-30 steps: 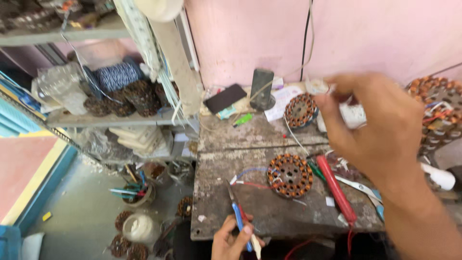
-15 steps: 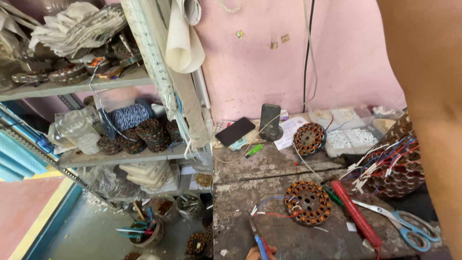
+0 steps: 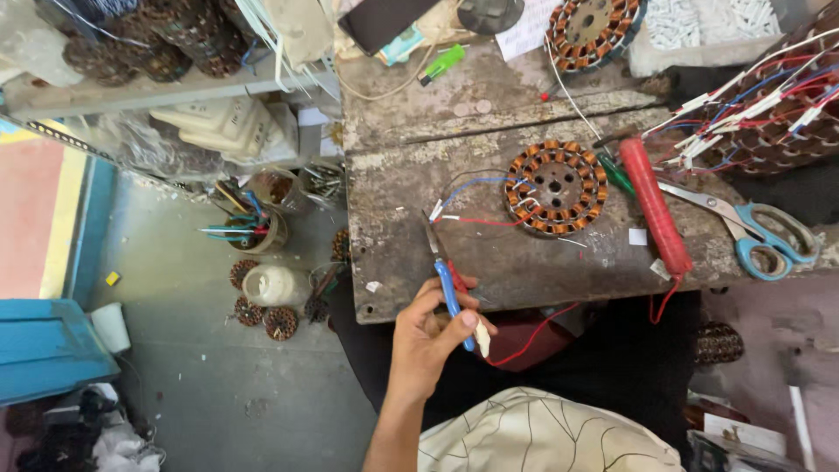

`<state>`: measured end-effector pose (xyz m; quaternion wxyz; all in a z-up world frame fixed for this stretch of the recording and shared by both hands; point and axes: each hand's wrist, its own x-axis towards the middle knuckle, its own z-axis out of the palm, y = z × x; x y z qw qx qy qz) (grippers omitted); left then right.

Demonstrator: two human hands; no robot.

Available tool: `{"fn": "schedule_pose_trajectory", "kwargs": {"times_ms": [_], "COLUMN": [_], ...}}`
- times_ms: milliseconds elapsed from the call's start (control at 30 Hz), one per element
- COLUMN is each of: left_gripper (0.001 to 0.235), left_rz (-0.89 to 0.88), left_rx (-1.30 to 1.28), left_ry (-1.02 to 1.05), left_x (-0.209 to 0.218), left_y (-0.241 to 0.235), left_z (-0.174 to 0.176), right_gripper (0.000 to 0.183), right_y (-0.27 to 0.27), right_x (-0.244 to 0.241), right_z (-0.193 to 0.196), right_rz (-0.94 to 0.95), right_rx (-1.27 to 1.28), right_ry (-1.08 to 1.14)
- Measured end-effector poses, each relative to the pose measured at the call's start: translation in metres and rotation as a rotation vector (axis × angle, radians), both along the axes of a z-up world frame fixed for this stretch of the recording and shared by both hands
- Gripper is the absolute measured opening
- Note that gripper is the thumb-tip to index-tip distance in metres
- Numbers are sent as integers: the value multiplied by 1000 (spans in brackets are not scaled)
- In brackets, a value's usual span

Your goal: The person wires a motor stator using pliers and a soldering iron. They strip insulation from wires with the pliers and solder the wires to the stator terminals at a workshop bench.

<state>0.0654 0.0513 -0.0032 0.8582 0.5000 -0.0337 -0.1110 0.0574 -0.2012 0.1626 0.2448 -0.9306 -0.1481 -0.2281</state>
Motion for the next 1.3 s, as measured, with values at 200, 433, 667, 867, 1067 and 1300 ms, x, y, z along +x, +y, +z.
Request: {"fn": "schedule_pose_trajectory", "kwargs": {"times_ms": [200,433,667,867,1067,1300], "left_gripper": [15,13,13,13,12,12], "left_rz": [-60,51,98,77,77,81], "left_rx": [238,62,64,42,28,34], "left_ry": [74,-48,-51,-86,-92,-103], "left_x": [-1,-8,-8,-9,-11,-11], "left_y": [-1,-11,-15,-12,-11,-12], "left_z": [10,-4,-7,-11,-13,-16], "right_gripper": [18,34,37,35,46,49], "right_y": [-36,-50,-67,-50,-32,-25], "right_x": [-11,17,39,34,26,25], "right_z": [-28,-125,-152,-149,-144,-145], "right_rz": [-66,-306,-341,-328,-48,-114], "right_rx": [16,-74,-111,415,357,313], "right_ry": [-2,-128,-68,-121,-145,18]}}
